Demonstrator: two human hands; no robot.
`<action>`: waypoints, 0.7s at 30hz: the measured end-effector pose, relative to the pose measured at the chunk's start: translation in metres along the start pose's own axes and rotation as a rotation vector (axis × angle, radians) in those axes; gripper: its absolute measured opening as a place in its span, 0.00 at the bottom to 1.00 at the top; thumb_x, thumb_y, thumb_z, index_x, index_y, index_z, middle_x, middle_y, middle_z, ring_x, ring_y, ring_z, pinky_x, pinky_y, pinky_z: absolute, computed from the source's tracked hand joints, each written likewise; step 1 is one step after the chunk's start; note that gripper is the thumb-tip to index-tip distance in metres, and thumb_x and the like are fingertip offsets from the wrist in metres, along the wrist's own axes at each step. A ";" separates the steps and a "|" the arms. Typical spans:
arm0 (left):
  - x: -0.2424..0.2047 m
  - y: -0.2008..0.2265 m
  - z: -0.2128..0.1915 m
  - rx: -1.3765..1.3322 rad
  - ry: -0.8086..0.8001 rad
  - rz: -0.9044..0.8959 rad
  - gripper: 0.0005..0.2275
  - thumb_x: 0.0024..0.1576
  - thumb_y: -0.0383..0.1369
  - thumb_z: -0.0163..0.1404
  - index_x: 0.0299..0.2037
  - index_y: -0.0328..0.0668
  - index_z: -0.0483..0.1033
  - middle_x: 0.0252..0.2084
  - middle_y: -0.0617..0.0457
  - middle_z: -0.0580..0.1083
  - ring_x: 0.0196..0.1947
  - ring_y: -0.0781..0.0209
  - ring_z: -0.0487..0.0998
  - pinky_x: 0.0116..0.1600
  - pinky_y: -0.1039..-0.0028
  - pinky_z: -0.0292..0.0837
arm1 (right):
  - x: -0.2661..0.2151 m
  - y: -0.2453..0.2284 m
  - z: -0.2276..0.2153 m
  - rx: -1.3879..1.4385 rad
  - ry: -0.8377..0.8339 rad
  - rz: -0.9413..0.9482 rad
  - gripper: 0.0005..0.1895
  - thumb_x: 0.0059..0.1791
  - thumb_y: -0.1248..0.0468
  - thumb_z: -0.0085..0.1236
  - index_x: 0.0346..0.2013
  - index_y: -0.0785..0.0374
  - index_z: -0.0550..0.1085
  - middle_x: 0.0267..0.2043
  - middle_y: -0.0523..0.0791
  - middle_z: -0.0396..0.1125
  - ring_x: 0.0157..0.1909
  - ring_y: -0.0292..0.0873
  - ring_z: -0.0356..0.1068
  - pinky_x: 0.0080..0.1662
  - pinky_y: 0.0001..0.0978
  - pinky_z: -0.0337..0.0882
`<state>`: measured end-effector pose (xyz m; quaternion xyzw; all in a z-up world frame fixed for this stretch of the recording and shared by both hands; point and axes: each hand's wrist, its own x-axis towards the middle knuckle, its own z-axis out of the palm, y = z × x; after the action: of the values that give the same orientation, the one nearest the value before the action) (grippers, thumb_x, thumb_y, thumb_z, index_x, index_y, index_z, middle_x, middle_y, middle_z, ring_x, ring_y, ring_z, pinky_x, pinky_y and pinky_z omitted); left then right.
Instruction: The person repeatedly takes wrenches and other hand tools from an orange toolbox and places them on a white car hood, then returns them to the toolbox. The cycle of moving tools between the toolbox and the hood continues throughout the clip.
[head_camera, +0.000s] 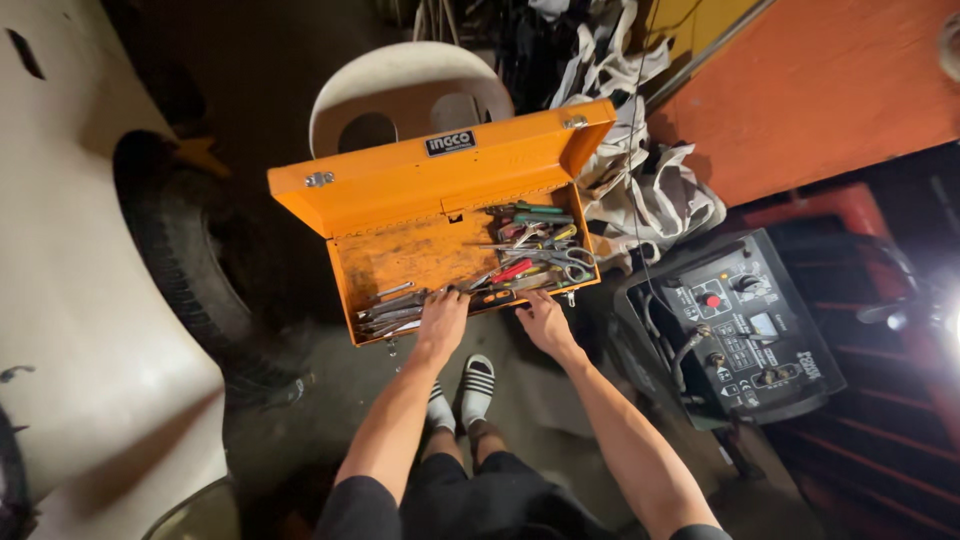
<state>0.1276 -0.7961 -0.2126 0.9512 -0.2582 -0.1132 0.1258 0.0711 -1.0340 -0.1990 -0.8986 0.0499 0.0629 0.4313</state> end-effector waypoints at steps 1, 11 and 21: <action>0.005 0.000 0.005 0.007 0.001 -0.015 0.11 0.54 0.26 0.49 0.46 0.41 0.78 0.48 0.46 0.76 0.56 0.47 0.74 0.59 0.56 0.68 | 0.005 0.005 0.004 0.016 -0.001 0.043 0.22 0.47 0.67 0.61 0.56 0.65 0.73 0.54 0.55 0.71 0.44 0.53 0.77 0.45 0.38 0.77; 0.032 -0.013 0.037 0.044 0.025 -0.030 0.11 0.55 0.27 0.50 0.47 0.44 0.77 0.45 0.49 0.75 0.50 0.49 0.76 0.54 0.56 0.71 | 0.026 0.057 0.046 0.326 -0.037 0.216 0.28 0.50 0.65 0.59 0.63 0.69 0.66 0.56 0.54 0.70 0.38 0.43 0.80 0.44 0.34 0.78; 0.035 -0.003 0.016 0.006 0.187 0.048 0.11 0.54 0.27 0.50 0.47 0.43 0.76 0.45 0.50 0.75 0.48 0.49 0.76 0.53 0.56 0.69 | 0.021 0.021 0.022 0.666 0.032 0.350 0.27 0.50 0.66 0.58 0.64 0.65 0.68 0.49 0.51 0.73 0.42 0.38 0.75 0.43 0.29 0.72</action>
<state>0.1541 -0.8148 -0.2341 0.9514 -0.2686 -0.0203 0.1493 0.0877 -1.0307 -0.2323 -0.6880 0.2271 0.1019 0.6817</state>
